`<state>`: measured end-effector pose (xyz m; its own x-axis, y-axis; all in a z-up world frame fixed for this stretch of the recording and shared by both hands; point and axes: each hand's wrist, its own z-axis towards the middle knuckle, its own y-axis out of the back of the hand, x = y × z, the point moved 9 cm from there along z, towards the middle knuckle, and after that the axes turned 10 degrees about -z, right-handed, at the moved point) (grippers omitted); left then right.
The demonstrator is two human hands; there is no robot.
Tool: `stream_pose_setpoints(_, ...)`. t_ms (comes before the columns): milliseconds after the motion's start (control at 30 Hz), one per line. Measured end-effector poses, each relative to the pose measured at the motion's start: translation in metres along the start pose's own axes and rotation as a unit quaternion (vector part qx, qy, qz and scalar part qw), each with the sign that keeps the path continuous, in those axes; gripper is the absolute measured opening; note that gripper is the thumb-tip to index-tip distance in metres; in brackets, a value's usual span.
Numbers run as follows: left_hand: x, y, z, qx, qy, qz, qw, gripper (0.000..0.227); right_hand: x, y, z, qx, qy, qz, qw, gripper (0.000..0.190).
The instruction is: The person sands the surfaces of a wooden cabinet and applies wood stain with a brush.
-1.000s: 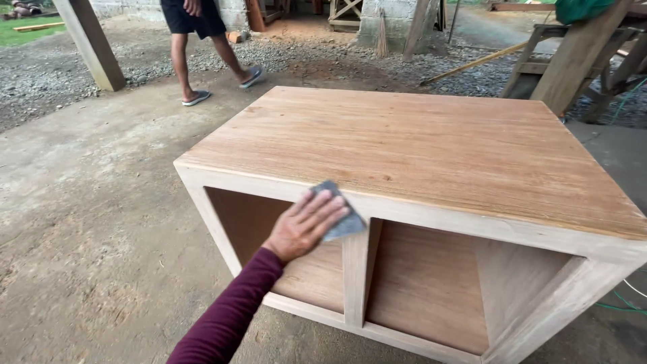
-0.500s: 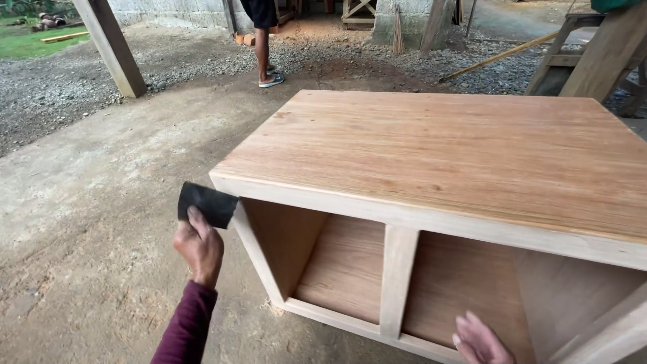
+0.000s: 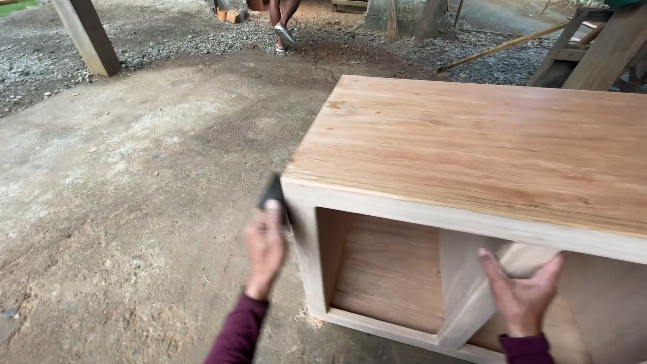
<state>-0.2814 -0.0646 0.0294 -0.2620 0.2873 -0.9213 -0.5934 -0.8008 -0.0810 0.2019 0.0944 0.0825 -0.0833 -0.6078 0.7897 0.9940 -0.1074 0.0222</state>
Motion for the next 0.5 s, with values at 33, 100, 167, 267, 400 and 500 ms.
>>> stream_pose_setpoints(33, -0.002, -0.011, -0.001, 0.004, 0.0, -0.002, 1.0, 0.058, -0.01, 0.005, 0.002, -0.003, 0.001, -0.002, 1.0, 0.074)
stream_pose_setpoints(100, -0.013, -0.032, -0.012, 0.01, -0.056, -0.177, 0.983, 0.055, -0.022, 0.022, 0.006, -0.021, 0.031, -0.188, 0.981, 0.059)
stream_pose_setpoints(167, 0.019, -0.033, -0.026, 0.014, -0.01, -0.196, 0.981, 0.053, -0.05, 0.039, 0.013, -0.026, 0.03, -0.19, 0.981, 0.054)
stream_pose_setpoints(267, 0.143, -0.037, -0.061, 0.064, 0.094, -0.172, 0.978, 0.055, -0.035, 0.029, 0.008, -0.046, 0.025, -0.156, 0.986, 0.047)
stream_pose_setpoints(400, 0.25, -0.055, -0.087, 0.159, 0.17, -0.173, 0.957, 0.047, -0.029, 0.023, 0.008, -0.057, -0.033, -0.132, 0.989, 0.037)
stream_pose_setpoints(500, 0.189, -0.062, -0.067, 0.164, 0.195, -0.161, 0.954, 0.058, -0.078, 0.052, 0.017, -0.036, -0.107, -0.157, 0.981, 0.028)
